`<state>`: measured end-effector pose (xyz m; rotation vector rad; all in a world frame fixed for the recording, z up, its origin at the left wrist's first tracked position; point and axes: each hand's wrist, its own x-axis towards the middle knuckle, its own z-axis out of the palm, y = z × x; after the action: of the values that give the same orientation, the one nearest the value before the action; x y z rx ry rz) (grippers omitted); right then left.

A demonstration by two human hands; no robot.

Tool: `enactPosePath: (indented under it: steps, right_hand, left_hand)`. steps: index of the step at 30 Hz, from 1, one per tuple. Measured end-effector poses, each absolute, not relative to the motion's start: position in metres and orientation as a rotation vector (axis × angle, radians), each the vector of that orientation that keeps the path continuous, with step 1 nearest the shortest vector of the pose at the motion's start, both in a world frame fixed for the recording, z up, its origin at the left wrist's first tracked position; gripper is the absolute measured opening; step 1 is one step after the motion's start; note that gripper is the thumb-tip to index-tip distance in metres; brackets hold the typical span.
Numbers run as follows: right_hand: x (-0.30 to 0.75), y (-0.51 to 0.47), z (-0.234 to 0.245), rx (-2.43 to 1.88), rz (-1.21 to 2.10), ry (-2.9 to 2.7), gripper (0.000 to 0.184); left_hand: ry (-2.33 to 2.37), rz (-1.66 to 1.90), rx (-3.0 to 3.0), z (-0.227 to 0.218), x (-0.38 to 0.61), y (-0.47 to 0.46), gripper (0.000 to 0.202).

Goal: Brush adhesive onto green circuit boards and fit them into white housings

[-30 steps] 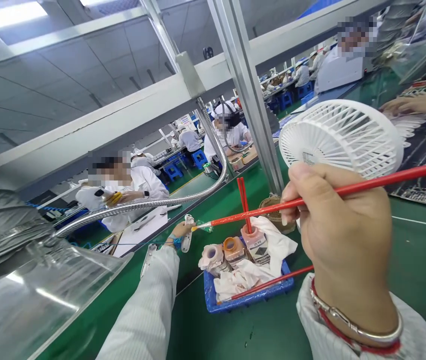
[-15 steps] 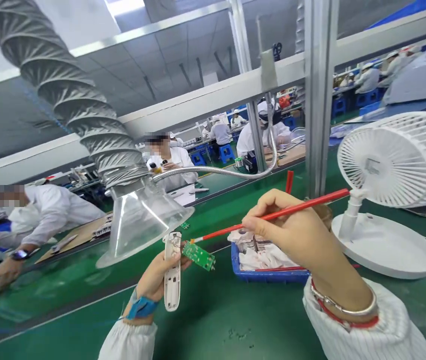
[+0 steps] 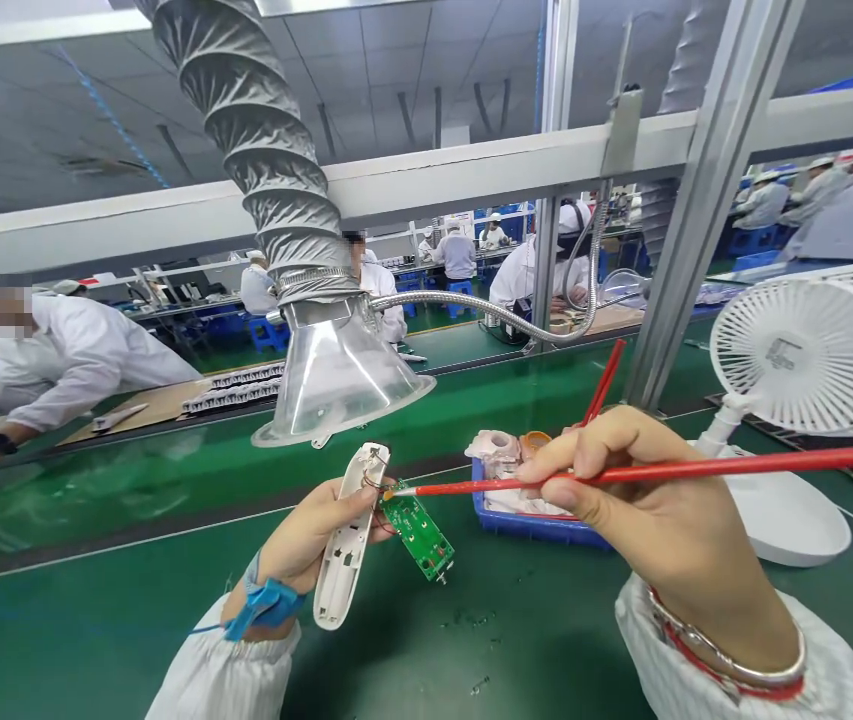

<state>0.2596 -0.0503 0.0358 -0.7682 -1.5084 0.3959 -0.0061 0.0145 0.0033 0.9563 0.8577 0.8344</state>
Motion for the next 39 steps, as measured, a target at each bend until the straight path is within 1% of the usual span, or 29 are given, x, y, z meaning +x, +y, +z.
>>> enactPosePath:
  steps: [11,14,19,25,28,30,32,34,39]
  right_hand:
    - [0.277,-0.058,0.02,-0.903,0.302,-1.55,0.02]
    - [0.275,-0.06,0.025,-0.842,0.251,-1.54,0.021]
    - [0.257,-0.06,0.036,-0.769,0.267,-1.663,0.017]
    - [0.261,-0.061,0.035,-0.932,0.165,-1.565,0.017]
    - [0.274,-0.052,0.04,-1.014,0.073,-1.342,0.019]
    - [0.286,-0.039,0.04,-1.116,-0.058,-1.206,0.021]
    - [0.299,-0.022,0.037,-1.364,-0.133,-1.296,0.023]
    - [0.309,-0.007,0.031,-1.452,-0.14,-1.389,0.024]
    - [0.303,0.012,0.02,-1.395,-0.101,-1.483,0.021]
  left_hand:
    - [0.853,0.859,0.973,0.002,-0.003,0.015,0.036]
    - [0.847,0.854,0.956,0.001,-0.002,0.017,0.033]
    - [0.851,0.834,0.952,-0.001,-0.002,0.018,0.032]
    - [0.801,0.844,0.969,-0.001,-0.003,0.018,0.024]
    - [0.84,0.875,0.932,0.0,-0.005,0.02,0.026]
    - [0.871,0.888,0.894,0.001,-0.005,0.022,0.025]
    - [0.877,0.894,0.869,0.001,-0.006,0.025,0.024]
    - [0.873,0.897,0.86,0.001,-0.006,0.027,0.023]
    - [0.896,0.92,0.828,0.0,-0.007,0.029,0.019]
